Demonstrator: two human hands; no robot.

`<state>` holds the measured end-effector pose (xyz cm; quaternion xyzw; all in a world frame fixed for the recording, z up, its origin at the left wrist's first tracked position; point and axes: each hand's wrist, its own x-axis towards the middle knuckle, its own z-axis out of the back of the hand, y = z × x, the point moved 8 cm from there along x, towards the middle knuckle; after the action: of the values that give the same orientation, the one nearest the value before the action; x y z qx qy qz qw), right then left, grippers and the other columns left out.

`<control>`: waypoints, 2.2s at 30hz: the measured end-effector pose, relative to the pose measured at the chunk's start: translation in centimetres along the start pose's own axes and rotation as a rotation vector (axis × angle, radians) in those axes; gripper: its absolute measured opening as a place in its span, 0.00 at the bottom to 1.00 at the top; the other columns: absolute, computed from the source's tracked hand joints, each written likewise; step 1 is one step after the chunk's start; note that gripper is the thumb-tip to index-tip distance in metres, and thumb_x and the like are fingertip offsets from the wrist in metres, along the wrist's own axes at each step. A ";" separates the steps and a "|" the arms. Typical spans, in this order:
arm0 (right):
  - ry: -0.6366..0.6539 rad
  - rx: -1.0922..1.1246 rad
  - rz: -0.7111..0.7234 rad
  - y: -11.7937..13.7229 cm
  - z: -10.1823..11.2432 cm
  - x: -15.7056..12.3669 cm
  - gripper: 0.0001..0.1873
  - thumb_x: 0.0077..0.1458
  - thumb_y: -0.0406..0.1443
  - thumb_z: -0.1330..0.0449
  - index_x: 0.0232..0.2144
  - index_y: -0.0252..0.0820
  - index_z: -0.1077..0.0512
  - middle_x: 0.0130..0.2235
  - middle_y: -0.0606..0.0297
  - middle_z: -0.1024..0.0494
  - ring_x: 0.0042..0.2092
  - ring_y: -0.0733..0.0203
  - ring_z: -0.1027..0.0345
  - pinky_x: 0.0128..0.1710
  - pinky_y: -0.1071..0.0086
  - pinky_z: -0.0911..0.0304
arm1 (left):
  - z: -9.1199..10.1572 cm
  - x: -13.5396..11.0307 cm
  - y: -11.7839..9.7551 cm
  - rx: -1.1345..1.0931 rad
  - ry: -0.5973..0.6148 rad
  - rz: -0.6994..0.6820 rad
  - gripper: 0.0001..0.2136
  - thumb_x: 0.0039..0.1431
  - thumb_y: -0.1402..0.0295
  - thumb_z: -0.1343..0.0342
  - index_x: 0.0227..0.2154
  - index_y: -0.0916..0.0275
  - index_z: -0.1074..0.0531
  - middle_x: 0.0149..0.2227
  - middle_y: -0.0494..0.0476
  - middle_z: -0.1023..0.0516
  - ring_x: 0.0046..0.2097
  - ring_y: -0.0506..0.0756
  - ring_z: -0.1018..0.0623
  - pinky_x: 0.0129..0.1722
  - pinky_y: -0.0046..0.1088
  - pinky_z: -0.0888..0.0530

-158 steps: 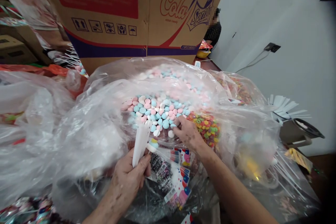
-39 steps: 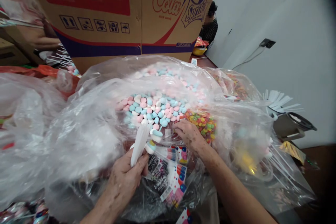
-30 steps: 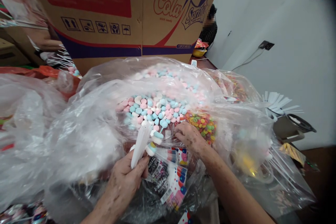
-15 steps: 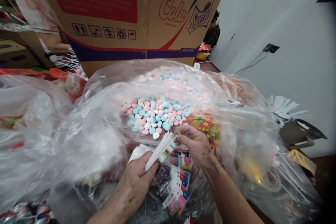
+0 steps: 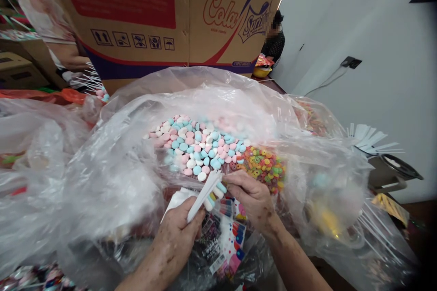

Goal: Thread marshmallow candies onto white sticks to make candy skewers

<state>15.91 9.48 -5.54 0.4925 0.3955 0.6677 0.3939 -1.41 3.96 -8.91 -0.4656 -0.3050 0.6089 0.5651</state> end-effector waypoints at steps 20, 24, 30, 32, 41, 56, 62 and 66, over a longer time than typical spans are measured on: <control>0.221 -1.136 -0.207 -3.1 -0.3 6.4 0.15 0.59 0.28 0.49 0.44 0.38 0.25 0.47 0.51 0.21 0.48 0.53 0.30 0.46 0.65 0.35 | 1.1 -0.3 1.9 -0.308 -0.151 0.001 0.16 0.56 0.57 0.46 0.19 0.61 0.32 0.17 0.48 0.31 0.16 0.47 0.38 0.14 0.23 0.45; 0.250 -1.229 -0.232 -4.6 -1.7 6.1 0.18 0.59 0.25 0.51 0.47 0.36 0.27 0.51 0.48 0.25 0.53 0.50 0.34 0.45 0.65 0.37 | 1.3 -0.6 2.5 -0.372 -0.184 0.060 0.15 0.54 0.56 0.44 0.19 0.61 0.32 0.15 0.46 0.33 0.15 0.46 0.39 0.15 0.22 0.46; 0.346 -1.241 -0.269 -3.7 -1.4 5.0 0.14 0.60 0.30 0.48 0.47 0.39 0.29 0.47 0.56 0.22 0.45 0.55 0.29 0.41 0.68 0.38 | 1.7 -0.9 2.8 -0.357 -0.149 0.106 0.17 0.54 0.55 0.43 0.18 0.62 0.31 0.13 0.45 0.36 0.15 0.46 0.39 0.15 0.21 0.46; 0.357 -1.235 -0.256 -2.8 -1.3 5.0 0.14 0.59 0.31 0.47 0.47 0.40 0.29 0.46 0.59 0.23 0.43 0.57 0.29 0.39 0.70 0.39 | 1.9 -1.0 2.8 -0.381 -0.156 0.109 0.17 0.53 0.54 0.43 0.18 0.62 0.31 0.14 0.46 0.35 0.14 0.46 0.39 0.15 0.21 0.46; 0.535 -1.376 -0.224 -2.4 -1.8 4.6 0.12 0.60 0.31 0.48 0.40 0.41 0.25 0.44 0.58 0.24 0.44 0.57 0.30 0.35 0.70 0.43 | 1.8 -0.8 2.7 -0.387 -0.139 0.103 0.17 0.53 0.54 0.44 0.19 0.62 0.32 0.14 0.45 0.35 0.14 0.45 0.39 0.14 0.20 0.44; 0.309 -1.130 -0.059 -2.6 -0.4 5.0 0.09 0.61 0.29 0.49 0.37 0.39 0.29 0.41 0.58 0.24 0.42 0.58 0.32 0.41 0.69 0.41 | 2.0 -0.8 1.8 -0.385 -0.178 0.115 0.16 0.51 0.56 0.43 0.18 0.62 0.32 0.14 0.45 0.34 0.14 0.44 0.40 0.14 0.19 0.47; 0.341 -1.183 -0.115 -3.4 -0.8 4.4 0.09 0.61 0.28 0.50 0.37 0.39 0.29 0.39 0.55 0.23 0.43 0.55 0.32 0.42 0.68 0.41 | 1.9 -1.0 1.3 -0.364 -0.158 0.130 0.15 0.52 0.57 0.44 0.17 0.61 0.33 0.11 0.43 0.39 0.14 0.46 0.41 0.15 0.21 0.46; 0.326 -1.166 -0.119 -3.4 -1.1 4.3 0.10 0.60 0.27 0.50 0.36 0.40 0.30 0.39 0.54 0.23 0.43 0.54 0.33 0.44 0.67 0.41 | 1.7 -1.1 1.2 -0.358 -0.172 0.123 0.16 0.53 0.56 0.44 0.17 0.61 0.32 0.13 0.44 0.37 0.15 0.46 0.40 0.16 0.21 0.47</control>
<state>14.43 14.58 -7.35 0.0641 0.0469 0.8181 0.5696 -3.52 2.97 -9.09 -0.5228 -0.4266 0.6158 0.4068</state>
